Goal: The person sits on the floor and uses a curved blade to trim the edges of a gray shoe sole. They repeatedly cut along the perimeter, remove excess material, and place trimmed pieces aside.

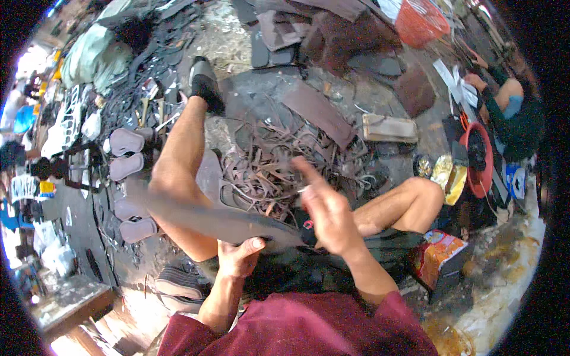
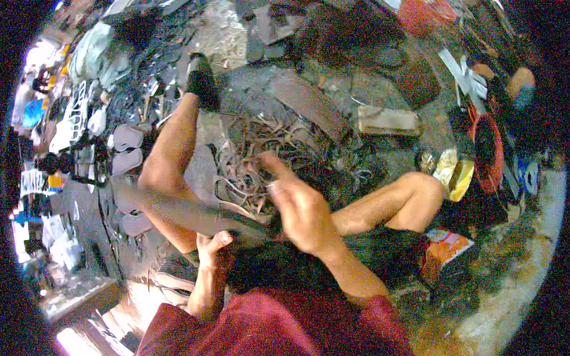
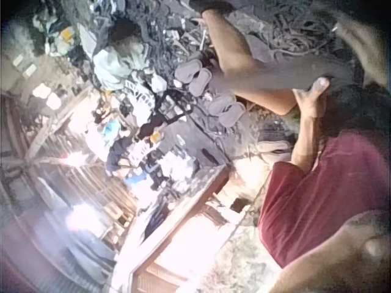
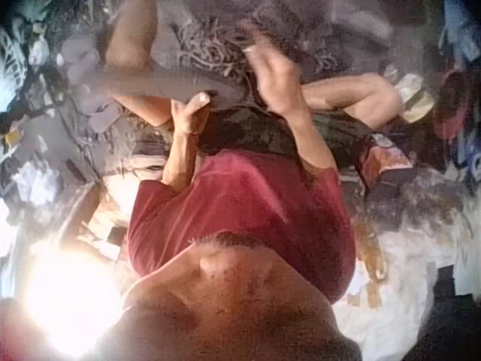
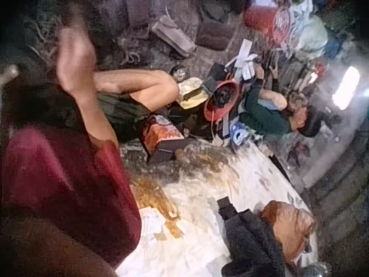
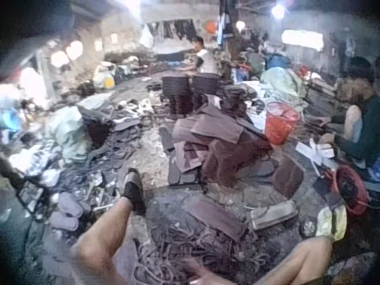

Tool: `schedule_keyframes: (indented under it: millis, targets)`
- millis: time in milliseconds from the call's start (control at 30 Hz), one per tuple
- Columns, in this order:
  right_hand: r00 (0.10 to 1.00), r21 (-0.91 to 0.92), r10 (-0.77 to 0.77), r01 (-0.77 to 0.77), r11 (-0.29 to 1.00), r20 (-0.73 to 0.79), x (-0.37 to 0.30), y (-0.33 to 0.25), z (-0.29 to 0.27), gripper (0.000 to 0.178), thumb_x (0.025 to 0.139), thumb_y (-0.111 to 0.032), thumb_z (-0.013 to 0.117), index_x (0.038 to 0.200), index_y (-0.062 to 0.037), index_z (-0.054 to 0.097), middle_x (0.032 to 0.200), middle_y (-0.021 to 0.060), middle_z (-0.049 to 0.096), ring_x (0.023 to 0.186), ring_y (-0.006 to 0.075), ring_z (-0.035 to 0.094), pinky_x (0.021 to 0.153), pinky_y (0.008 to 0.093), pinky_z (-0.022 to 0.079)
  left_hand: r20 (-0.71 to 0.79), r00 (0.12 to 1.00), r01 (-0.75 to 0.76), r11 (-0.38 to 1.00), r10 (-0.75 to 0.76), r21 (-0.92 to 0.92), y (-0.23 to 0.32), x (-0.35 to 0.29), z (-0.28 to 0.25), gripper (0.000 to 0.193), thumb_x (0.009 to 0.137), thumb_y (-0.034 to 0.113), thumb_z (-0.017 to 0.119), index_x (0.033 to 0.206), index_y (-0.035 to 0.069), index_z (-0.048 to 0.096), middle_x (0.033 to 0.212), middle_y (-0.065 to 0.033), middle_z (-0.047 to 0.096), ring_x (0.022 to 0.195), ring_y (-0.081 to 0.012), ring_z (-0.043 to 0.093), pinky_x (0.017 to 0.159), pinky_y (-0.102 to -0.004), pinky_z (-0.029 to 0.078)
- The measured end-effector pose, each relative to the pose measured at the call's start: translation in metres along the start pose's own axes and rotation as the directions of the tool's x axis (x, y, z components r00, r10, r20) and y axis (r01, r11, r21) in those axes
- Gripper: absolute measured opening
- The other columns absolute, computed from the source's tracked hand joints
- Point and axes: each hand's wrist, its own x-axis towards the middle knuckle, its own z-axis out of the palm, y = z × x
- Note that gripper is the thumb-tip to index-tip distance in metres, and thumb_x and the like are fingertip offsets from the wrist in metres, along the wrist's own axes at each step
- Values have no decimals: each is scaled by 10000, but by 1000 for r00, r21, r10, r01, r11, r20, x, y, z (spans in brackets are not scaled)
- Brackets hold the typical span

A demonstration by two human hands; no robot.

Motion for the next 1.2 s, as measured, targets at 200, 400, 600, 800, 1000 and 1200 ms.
schedule_keyframes:
  millis: [200,400,600,800,1000,1200]
  targets:
    - [909,679,368,-396,618,196,-4,-4,16,521,946,-276,649,1362,-4,493,969,121,711,670,116,641,593,243,500,549,567,-821,372,614,432,34,57,-2,153,813,226,777,960,264,790,1524,-203,395,1431,-442,308,1152,-577,236]
    - [894,713,418,-188,675,-160,36,-25,4,444,802,-125,809,1173,59,649,1001,83,694,878,161,651,847,298,503,-246,944,-227,974,221,1,38,23,4,600,921,-46,571,1467,-15,323,1415,-262,474,1269,-368,541,1058,-417,466]
    - [887,705,400,-132,697,-230,66,-45,16,445,837,-129,776,1220,38,624,1104,96,668,996,203,634,917,332,483,-2,879,-371,689,476,623,44,-22,39,1037,683,184,901,1491,-35,290,1444,-240,466,1320,-313,502,1121,-406,381]
    - [953,623,271,-130,771,-137,95,-36,3,411,924,-227,692,1300,-93,591,995,92,722,669,129,647,544,259,489,-223,556,-37,292,800,956,72,-45,-7,870,653,132,864,1404,-38,458,1218,-169,632,1063,-273,646,960,-345,504]
    - [901,159,259,-216,963,-349,202,140,-81,371,855,-120,732,1178,-39,568,954,84,691,717,153,636,585,273,486,-755,-161,276,763,636,584,-14,-160,-261,487,813,94,749,1261,-35,608,1205,-146,658,1125,-240,610,973,-365,484]
    - [990,-430,-38,-23,903,-133,213,235,-93,620,659,-138,894,1150,42,562,1094,152,648,980,280,606,905,399,489,-503,-368,706,587,782,395,-143,-248,-354,331,693,240,780,919,1,739,912,-145,720,870,-327,653,884,-437,486]
